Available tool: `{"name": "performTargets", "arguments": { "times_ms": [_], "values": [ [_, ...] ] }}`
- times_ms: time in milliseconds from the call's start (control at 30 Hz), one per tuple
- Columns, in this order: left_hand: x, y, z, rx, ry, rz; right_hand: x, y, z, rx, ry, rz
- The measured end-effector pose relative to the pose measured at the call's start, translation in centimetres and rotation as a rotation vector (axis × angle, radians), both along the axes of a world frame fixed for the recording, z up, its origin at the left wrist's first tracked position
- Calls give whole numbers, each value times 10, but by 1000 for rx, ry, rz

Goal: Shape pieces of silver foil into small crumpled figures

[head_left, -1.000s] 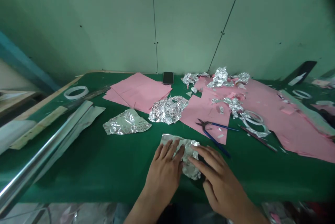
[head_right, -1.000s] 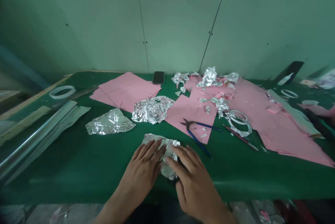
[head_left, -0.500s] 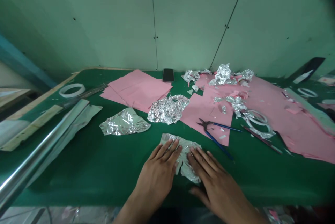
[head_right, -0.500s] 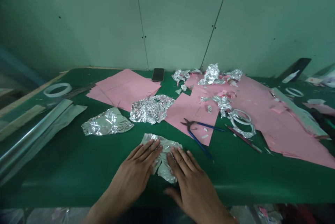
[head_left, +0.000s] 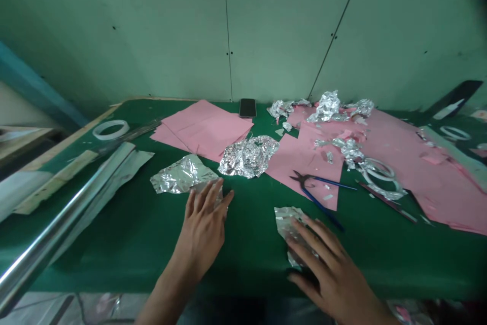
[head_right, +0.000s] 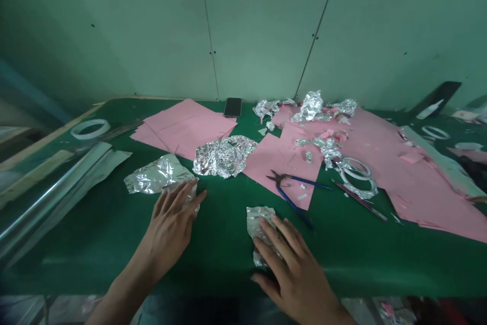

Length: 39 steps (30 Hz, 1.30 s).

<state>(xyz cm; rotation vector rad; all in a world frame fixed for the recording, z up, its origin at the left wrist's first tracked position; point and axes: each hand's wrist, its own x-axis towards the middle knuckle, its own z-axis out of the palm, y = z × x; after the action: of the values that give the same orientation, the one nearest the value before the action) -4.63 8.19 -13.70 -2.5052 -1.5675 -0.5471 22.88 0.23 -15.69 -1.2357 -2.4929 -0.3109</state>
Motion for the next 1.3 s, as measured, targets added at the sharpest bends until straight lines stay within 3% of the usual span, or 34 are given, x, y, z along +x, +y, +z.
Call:
{"name": "performTargets", "arguments": {
  "times_ms": [100,167,233,300,433,567,700,833,900,1000,1067,1200,1300],
  "values": [
    [22,-12,13,-77,-122,-80,-2,-2,3,-29,104,37],
    [41,-24,20,-206,-175,-264,-2,-2,6,-24,170,85],
    [57,-33,21,-334,-192,-401,-2,-2,7,-1,245,93],
    [67,-36,19,-390,-189,-427,-1,-2,7,14,304,61],
    [61,-26,12,-334,-134,-322,4,-4,8,5,343,30],
    [37,-11,11,-171,-77,-88,17,-3,8,57,462,-59],
    [27,-3,17,-35,-129,34,24,7,9,112,754,-363],
    [39,-6,28,-36,-300,1,19,30,13,-70,1093,-649],
    [50,-9,31,-127,-437,-45,15,43,15,-186,1259,-652],
    [67,-12,31,-389,-691,-112,11,57,18,-291,1439,-583],
    [79,-11,30,-551,-786,-132,10,61,20,-315,1457,-559],
    [99,0,29,-713,-918,-108,12,58,22,-390,1461,-490],
    [108,11,32,-829,-1106,-204,12,56,25,-467,1467,-415]
  ]
}}
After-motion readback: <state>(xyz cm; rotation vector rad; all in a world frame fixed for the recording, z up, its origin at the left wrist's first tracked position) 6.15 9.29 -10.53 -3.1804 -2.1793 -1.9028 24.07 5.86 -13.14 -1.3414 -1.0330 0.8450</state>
